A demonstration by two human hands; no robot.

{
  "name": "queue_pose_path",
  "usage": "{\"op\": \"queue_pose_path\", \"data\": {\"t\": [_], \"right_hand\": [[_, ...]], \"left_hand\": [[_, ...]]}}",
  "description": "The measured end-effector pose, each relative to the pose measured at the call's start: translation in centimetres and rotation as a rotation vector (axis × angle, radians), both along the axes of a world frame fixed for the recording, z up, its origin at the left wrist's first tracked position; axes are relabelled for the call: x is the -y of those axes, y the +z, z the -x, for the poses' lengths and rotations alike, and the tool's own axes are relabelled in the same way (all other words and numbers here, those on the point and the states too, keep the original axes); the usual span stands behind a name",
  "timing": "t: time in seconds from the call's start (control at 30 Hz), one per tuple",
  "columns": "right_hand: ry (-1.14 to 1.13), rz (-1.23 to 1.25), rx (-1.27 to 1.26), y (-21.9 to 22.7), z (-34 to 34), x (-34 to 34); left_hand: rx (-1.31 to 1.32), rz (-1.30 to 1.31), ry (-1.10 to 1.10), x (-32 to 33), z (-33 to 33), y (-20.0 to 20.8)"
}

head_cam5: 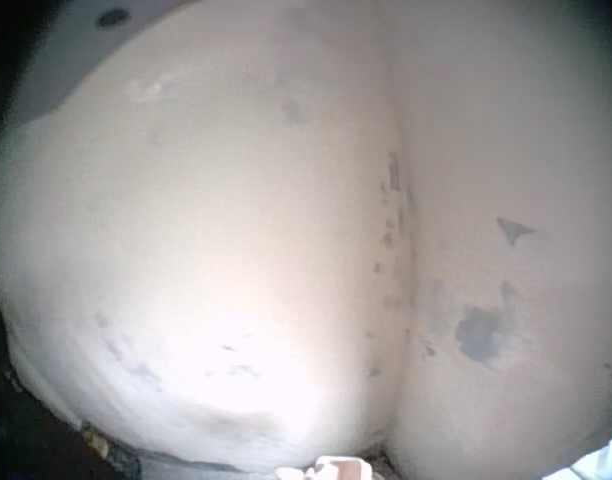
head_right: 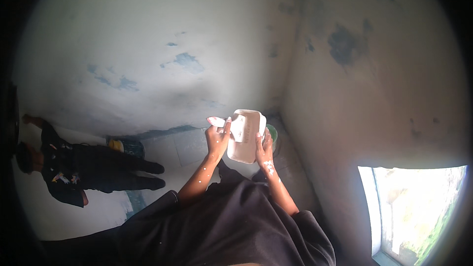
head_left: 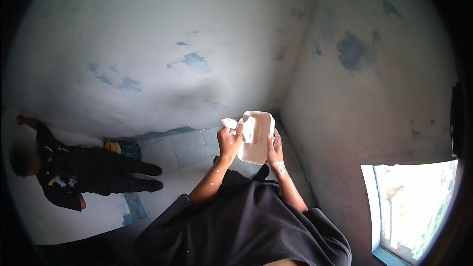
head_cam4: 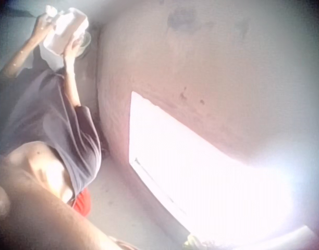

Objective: The person paints a wall with a brush, repeatedly dipping it into a paint container held in the other hand. The person covers patches of the wall with white paint, working in a small room with a window.

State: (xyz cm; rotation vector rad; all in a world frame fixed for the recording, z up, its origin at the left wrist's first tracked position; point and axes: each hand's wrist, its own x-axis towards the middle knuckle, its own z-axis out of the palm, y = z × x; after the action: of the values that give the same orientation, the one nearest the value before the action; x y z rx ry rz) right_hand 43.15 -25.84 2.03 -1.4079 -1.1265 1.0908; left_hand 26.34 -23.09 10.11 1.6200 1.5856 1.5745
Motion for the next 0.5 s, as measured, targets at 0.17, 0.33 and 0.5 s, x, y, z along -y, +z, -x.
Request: {"op": "queue_pose_path", "data": {"t": [0.17,0.33,0.5], "right_hand": [[-0.019,0.017,-0.017,1.8,0.0,0.4],[-0.029,0.009,0.0,1.1,-0.2,0.2],[-0.028,0.063,0.036,1.5,-0.7,0.0]], "left_hand": [[0.187,0.09,-0.029,0.0,1.2,0.9],[0.587,0.337,-0.031,-0.4,2.5,0.9],[0.939,0.506,-0.044,-0.6,4.2,0.8]]}}
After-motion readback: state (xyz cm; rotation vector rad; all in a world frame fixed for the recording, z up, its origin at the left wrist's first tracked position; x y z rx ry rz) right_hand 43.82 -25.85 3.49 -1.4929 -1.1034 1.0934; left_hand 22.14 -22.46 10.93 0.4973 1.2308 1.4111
